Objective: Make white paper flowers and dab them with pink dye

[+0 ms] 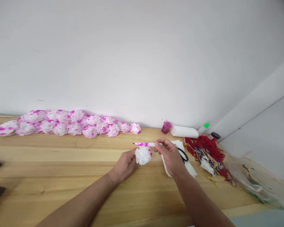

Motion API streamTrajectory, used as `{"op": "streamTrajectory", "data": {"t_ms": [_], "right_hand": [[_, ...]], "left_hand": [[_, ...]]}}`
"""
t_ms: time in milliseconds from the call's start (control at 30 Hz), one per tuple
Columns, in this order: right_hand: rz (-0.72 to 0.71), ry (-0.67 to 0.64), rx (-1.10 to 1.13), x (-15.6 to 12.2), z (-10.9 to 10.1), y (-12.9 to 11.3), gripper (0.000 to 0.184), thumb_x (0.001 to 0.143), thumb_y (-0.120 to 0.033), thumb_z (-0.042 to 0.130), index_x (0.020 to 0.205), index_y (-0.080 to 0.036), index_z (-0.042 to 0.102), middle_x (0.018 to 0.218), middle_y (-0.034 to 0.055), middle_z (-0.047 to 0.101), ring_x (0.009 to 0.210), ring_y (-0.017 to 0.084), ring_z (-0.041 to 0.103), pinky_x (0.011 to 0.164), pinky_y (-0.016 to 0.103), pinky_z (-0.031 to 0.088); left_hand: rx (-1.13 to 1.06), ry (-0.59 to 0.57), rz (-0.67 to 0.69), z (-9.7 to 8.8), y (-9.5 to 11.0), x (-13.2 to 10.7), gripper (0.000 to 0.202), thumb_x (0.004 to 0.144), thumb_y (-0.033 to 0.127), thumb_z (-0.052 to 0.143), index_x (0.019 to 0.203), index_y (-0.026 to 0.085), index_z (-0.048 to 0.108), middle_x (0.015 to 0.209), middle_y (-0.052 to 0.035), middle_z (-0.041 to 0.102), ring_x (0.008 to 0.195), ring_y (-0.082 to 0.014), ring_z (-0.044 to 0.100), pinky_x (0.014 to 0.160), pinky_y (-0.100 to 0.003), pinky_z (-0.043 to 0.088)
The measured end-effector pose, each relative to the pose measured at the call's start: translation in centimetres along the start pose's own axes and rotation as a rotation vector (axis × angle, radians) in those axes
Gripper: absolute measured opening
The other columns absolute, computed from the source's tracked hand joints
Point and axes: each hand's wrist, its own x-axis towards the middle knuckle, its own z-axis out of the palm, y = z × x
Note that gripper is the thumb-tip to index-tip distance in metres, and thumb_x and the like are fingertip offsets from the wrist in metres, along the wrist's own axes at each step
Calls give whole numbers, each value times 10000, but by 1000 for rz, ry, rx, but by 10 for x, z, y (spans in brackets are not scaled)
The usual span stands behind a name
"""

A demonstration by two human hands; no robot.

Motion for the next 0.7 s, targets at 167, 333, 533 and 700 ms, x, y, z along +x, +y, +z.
{"op": "streamTrajectory", "data": {"t_ms": [167, 333, 533, 700], "right_hand": [[-1, 9, 67, -10, -8, 0, 195, 810, -387, 748, 891, -225, 675, 710, -21, 605, 687, 127, 509, 669, 274, 373], [-14, -10, 66, -21, -1, -8, 165, 824, -380, 735, 871, -235, 673, 722, -21, 605, 714, 131, 533, 712, 277, 410], [-2, -1, -19, -27, 10, -5, 218, 791, -422, 750, 853, -226, 678, 733, -4, 624, 741, 158, 573, 726, 294, 448], [-6, 97, -10, -21, -2, 9, 233, 800, -428, 745, 892, -229, 668, 726, -11, 629, 728, 148, 562, 728, 292, 428]], "left_hand": [[26, 22, -25, -1, 0, 0, 306, 962, 256, 359, 929, 150, 644, 858, -50, 673, 841, -188, 606, 796, -260, 463], [136, 76, -69, -1, -2, 0, 299, 946, 263, 374, 755, 169, 585, 759, -31, 638, 751, -176, 585, 710, -250, 443], [225, 103, -102, -1, -2, 1, 355, 952, 288, 378, 628, 189, 487, 708, -26, 600, 653, -155, 531, 650, -251, 397], [183, 86, -78, -2, 3, 1, 297, 975, 337, 373, 828, 180, 578, 753, -12, 617, 707, -162, 552, 682, -239, 411]]}}
